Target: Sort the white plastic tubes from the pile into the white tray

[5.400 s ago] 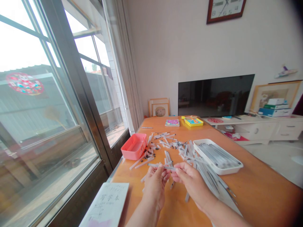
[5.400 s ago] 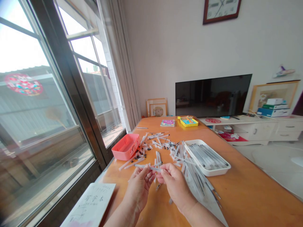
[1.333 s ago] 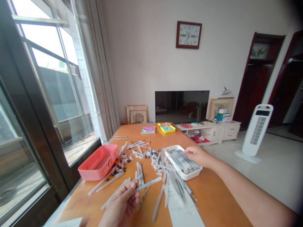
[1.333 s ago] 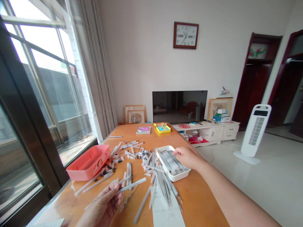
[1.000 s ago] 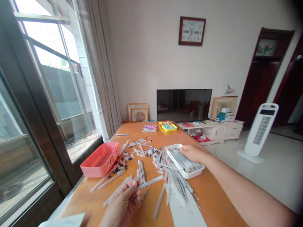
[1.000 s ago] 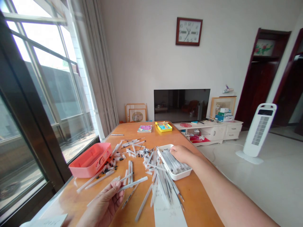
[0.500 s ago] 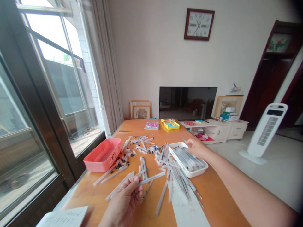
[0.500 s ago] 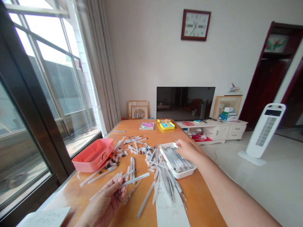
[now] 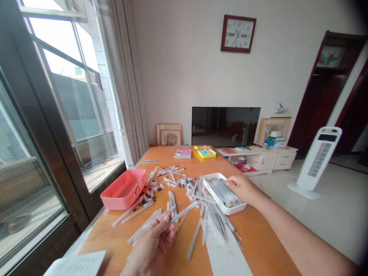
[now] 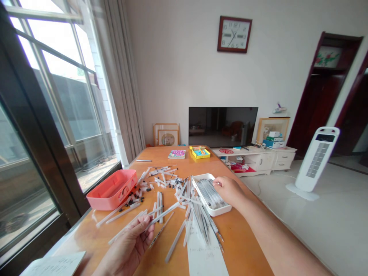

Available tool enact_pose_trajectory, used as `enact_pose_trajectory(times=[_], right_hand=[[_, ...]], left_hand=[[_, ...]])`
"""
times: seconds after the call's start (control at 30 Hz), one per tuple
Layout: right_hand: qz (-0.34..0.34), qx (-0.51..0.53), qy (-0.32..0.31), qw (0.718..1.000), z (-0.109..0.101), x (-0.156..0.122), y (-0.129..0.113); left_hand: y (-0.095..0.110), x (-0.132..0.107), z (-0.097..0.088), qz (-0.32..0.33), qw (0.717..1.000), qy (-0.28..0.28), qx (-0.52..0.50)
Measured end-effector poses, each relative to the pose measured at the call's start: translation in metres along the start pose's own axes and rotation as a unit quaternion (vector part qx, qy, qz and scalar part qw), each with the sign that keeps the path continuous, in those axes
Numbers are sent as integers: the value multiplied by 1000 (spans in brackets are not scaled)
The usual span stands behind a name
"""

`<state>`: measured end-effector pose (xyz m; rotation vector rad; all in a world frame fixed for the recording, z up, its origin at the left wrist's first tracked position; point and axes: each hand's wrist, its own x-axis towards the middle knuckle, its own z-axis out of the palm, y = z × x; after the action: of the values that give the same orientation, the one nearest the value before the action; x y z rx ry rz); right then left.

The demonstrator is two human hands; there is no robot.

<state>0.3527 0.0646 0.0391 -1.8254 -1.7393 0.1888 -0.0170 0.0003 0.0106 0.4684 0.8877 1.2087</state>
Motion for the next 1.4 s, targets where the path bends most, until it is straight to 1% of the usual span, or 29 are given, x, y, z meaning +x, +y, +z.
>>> enact_pose_trajectory(times=[0.1, 0.17, 0.23, 0.27, 0.3, 0.33, 0.4, 0.47, 0.53, 0.6, 0.67, 0.73, 0.83, 0.9, 1.0, 1.17, 1.3, 1.4], right_hand=[[-25, 26, 64, 997, 0, -16, -23], [-84, 43, 72, 993, 2, -34, -48], [-166, 40, 62, 983, 7, -54, -76], [-214, 32, 63, 974, 10, -65, -89], [-262, 19, 45, 964, 13, -75, -102], [-296, 2, 19, 955, 17, -84, -113], [-319, -33, -2, 947, 26, -99, -129], [-305, -63, -24, 950, 33, -109, -136], [-280, -66, -34, 957, 35, -112, -133], [-235, -39, -29, 971, 32, -107, -122], [-165, 1, -9, 986, 24, -97, -103], [-86, 9, 28, 996, 14, -83, -80], [23, -57, 66, 996, 2, -60, -47], [55, -99, 70, 991, -2, -47, -32], [73, -137, 68, 985, 0, -34, -20], [71, -159, 71, 982, 9, -26, -13], [49, -163, 70, 983, 12, -25, -11], [15, -156, 48, 987, 19, -24, -11]], left_hand=[[-2, -1, 0, -12, 1000, -11, -3], [-3, -2, 0, -17, 1000, -18, -5], [-5, -4, 1, -19, 999, -28, 2], [-5, -5, 1, -18, 999, -35, 9], [-6, -6, 2, -15, 999, -41, 17], [-6, -7, 3, -13, 998, -48, 24], [-7, -9, 3, -8, 998, -58, 35], [-7, -10, 3, -7, 997, -63, 38], [-7, -8, 2, 2, 997, -62, 36], [-7, -6, 1, 21, 998, -56, 35], [-8, -3, -2, 32, 997, -52, 42], [-8, -2, -4, 31, 997, -52, 54], [-9, -1, -5, 32, 995, -60, 74], [-9, -1, -4, 30, 994, -63, 80], [-8, 0, -3, 21, 994, -61, 83], [-8, 4, -5, 10, 996, -49, 77], [-10, 5, -7, 16, 995, -44, 87], [-10, 5, -9, 24, 993, -46, 110]])
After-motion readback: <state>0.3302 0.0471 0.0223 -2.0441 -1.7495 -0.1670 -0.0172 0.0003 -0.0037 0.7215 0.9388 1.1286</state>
